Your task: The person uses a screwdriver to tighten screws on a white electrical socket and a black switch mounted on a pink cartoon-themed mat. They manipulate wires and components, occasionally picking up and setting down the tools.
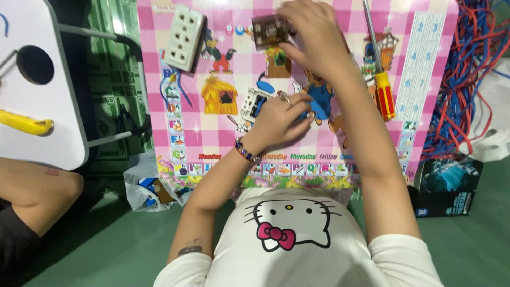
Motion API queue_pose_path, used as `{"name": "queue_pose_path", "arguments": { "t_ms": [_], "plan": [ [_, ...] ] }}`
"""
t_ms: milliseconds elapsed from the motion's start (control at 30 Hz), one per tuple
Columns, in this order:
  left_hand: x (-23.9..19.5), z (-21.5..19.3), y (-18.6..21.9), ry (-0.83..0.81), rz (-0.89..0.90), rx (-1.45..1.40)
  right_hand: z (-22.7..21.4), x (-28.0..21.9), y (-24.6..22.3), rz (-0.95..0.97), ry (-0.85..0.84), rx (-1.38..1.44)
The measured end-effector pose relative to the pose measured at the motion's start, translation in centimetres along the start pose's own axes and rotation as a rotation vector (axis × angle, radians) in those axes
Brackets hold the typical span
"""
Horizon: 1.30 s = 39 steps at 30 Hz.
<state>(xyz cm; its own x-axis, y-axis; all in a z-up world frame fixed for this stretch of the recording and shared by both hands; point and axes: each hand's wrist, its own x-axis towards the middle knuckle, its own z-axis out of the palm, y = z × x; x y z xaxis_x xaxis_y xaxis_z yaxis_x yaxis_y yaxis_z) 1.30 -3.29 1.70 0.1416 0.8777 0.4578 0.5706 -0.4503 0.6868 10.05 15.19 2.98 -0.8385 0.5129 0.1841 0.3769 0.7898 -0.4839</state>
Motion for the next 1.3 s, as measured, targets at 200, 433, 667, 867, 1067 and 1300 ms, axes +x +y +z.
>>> {"name": "queue_pose_path", "arguments": {
  "t_ms": [200,433,667,867,1067,1300],
  "plan": [
    [0.1,0.3,-0.6,0.033,0.014,-0.018,4.2,1.7,0.7,-0.14,0.076,-0.272],
    [-0.1,0.2,-0.5,0.02,-0.002,-0.001,-2.3,-1.8,-1.7,-0.021,0.103,-0.137],
    [-0.2,0.5,-0.4,0.076,0.014,0.001,-6.0,-14.4,0.9,0.347,0.065,-0.203],
    [0.2,0.4,0.8,0.065,0.039,-0.151,-1.6,-17.9,3.4,0.467,0.121,-0.291],
    [-1.6,2.9,0.0,0.066,0.218,-0.157,-1.1,-18.2,4.0,0.411,0.46,-0.061],
    [-1.7,3.0,-1.2,0.596,0.385,-0.123,-1.9,-18.1,3.2,0.585,0.878,0.554]
  ]
}}
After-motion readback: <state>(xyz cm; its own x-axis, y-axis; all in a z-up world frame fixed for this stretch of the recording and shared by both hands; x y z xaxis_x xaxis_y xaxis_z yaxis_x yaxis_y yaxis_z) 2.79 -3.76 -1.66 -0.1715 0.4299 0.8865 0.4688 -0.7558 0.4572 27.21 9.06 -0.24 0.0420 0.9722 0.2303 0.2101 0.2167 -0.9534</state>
